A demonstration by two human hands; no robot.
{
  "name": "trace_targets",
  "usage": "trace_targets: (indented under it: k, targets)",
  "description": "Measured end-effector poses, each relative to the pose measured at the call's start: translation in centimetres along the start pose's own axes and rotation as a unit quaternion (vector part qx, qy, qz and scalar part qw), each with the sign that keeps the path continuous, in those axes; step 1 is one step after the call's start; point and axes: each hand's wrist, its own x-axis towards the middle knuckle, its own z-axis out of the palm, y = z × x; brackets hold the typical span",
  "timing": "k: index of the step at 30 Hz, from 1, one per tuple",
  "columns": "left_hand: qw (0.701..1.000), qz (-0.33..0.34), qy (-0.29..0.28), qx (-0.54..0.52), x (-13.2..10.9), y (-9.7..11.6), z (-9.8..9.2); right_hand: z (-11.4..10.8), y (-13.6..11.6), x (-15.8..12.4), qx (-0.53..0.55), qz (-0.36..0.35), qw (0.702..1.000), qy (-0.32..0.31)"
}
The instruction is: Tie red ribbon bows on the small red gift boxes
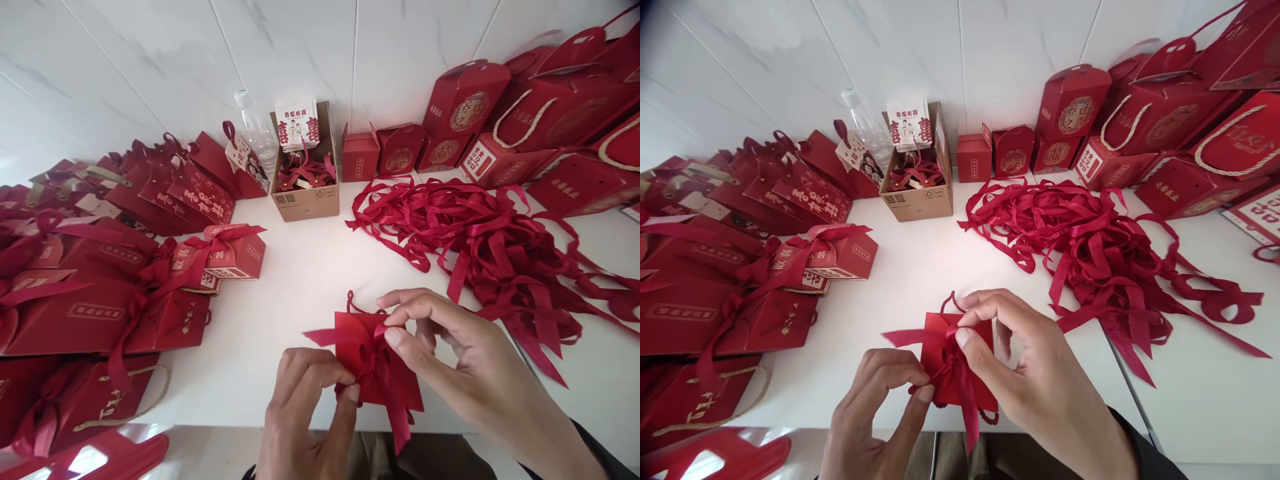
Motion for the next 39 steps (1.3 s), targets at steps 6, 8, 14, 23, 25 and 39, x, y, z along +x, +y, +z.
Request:
trace_targets:
  k: [6, 8, 14, 23, 25, 39]
  targets:
    - [1.000, 0.001, -0.004, -0.016, -0.1, 0.1, 0.0, -0.2, -0.3, 0.3, 0.169, 0.125, 0.970, -0.119]
    - [1.000, -0.005, -0.004, -0.012, -0.1, 0.2, 0.0, -0.4, 0.0, 0.7, 0.173, 0.125, 0.969, -0.126]
    - [1.000, -0.006, -0.016, -0.004, -0.5, 0.4, -0.3, -0.4, 1.0, 1.2, 0.140, 0.111, 0.980, -0.086]
    - [0.996, -0.064, -0.041, -0.039, 2.1, -0.6, -0.9, -1.4, 0.3, -2.0, -0.036, 0.020, 0.999, -0.015]
    - [0.994, -0.058, -0.061, -0.071, 3.2, -0.8, -0.3, -1.2, 0.6, -2.8, -0.077, -0.076, 0.991, -0.081]
    - [0.976, -0.136, -0.054, -0.158, 5.0, -0.9, 1.1, -0.9, 0.9, -3.1, -0.148, -0.128, 0.968, -0.156]
